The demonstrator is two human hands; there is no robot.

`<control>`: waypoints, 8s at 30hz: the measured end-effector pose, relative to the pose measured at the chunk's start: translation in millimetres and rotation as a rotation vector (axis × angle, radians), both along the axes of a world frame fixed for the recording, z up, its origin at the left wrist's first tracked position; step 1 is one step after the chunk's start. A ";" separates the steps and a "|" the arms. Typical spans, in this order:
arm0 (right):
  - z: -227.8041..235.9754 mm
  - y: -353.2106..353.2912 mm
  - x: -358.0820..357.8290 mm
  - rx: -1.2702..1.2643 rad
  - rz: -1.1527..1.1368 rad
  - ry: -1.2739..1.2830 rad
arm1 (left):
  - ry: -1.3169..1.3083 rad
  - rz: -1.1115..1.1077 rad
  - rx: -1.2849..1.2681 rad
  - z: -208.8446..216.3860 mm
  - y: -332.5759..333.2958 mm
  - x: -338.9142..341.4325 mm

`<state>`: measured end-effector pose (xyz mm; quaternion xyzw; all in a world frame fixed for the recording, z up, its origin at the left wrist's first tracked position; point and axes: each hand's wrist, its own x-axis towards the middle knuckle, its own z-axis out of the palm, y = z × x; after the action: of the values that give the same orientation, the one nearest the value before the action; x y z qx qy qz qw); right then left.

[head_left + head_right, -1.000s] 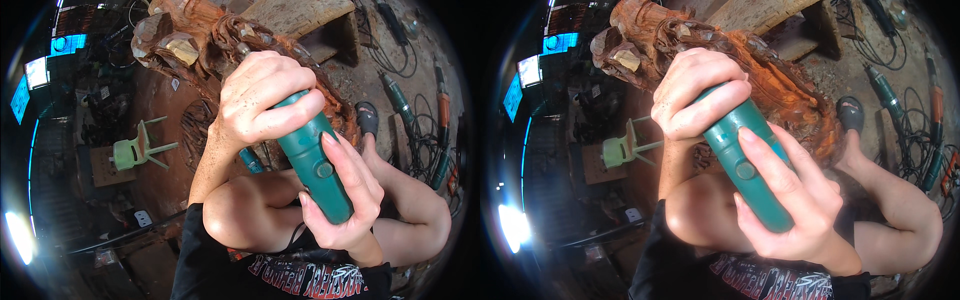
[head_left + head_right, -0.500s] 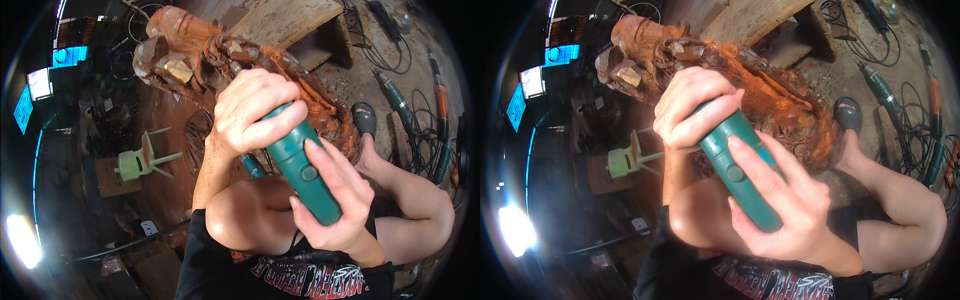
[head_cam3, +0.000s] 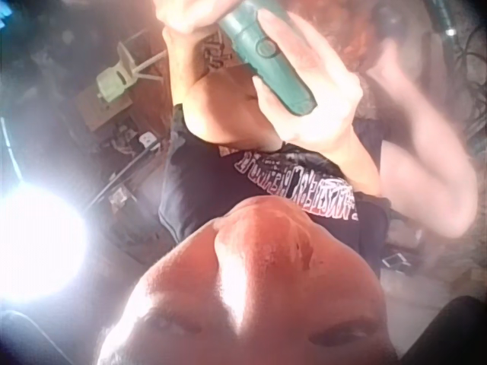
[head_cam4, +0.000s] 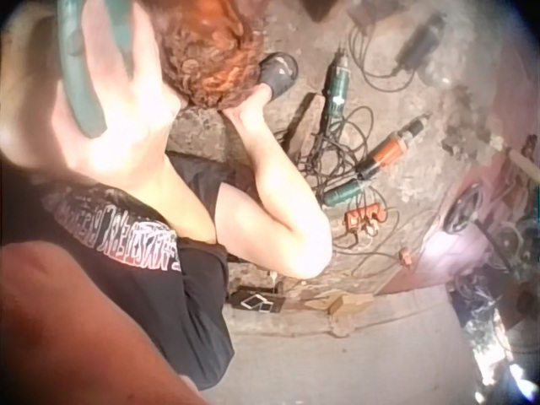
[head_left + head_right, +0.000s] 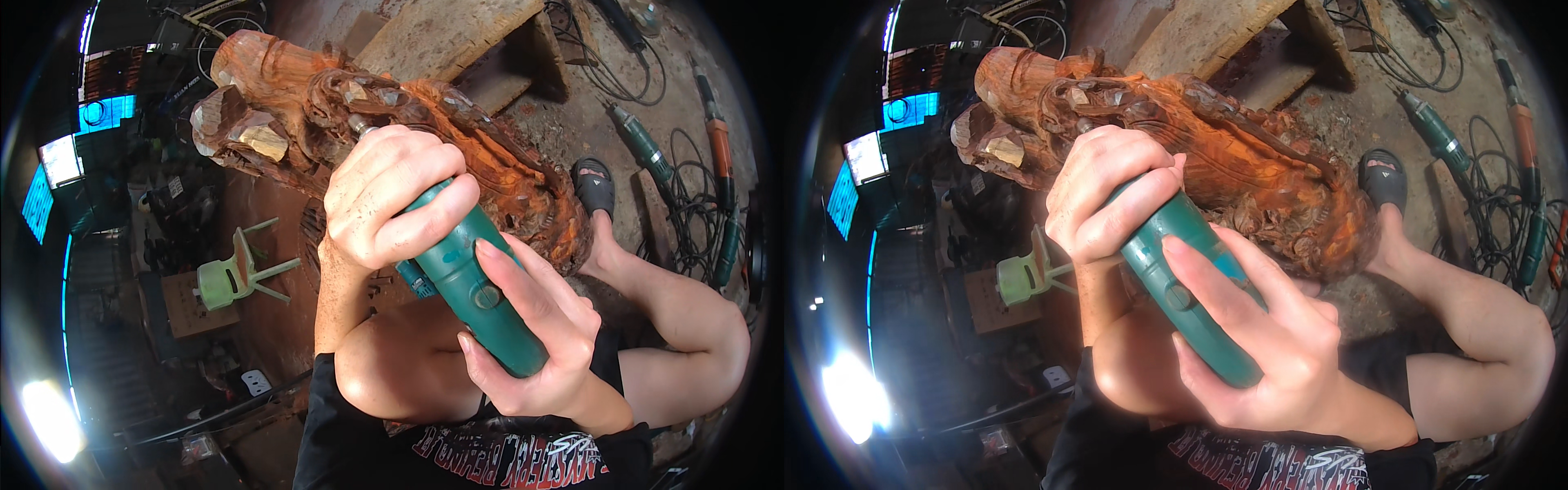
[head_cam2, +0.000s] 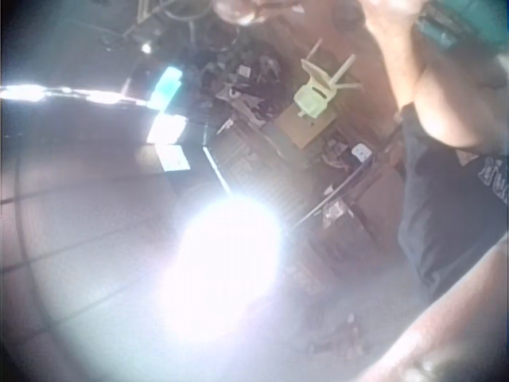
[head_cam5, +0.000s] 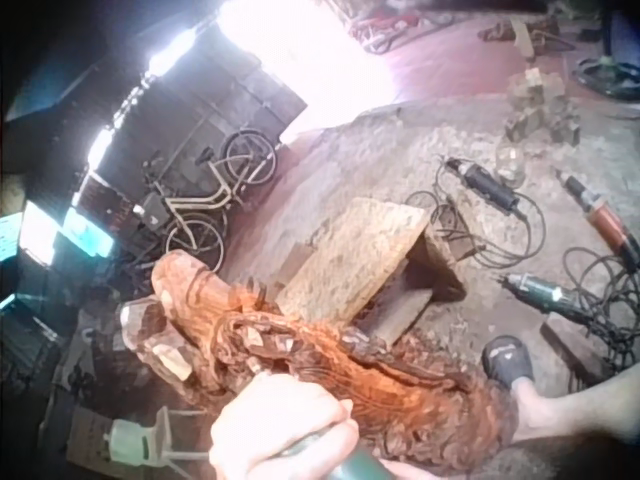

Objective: The person uses a green rotary carving tool to shape a large piece of reddish-brown wood. They hold the tool with both hands and move it along the wood's surface, removing material and creating carved details.

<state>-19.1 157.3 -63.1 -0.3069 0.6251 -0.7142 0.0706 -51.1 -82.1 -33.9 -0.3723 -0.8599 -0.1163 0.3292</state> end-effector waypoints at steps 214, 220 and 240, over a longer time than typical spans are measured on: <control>-30.7 27.4 -50.4 0.266 -0.066 0.404 | 0.358 0.192 0.035 -37.3 34.0 -15.3; -29.3 28.4 -50.6 0.273 -0.050 0.398 | 0.343 0.199 0.021 -35.1 33.6 -13.0; -23.4 26.2 -59.5 0.284 -0.043 0.418 | 0.371 0.203 0.028 -34.0 30.7 -15.1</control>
<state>-78.6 183.5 -86.5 -0.4216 0.7265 -0.5417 -0.0332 -66.2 -51.4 -68.0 -0.2943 -0.8160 -0.0239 0.4969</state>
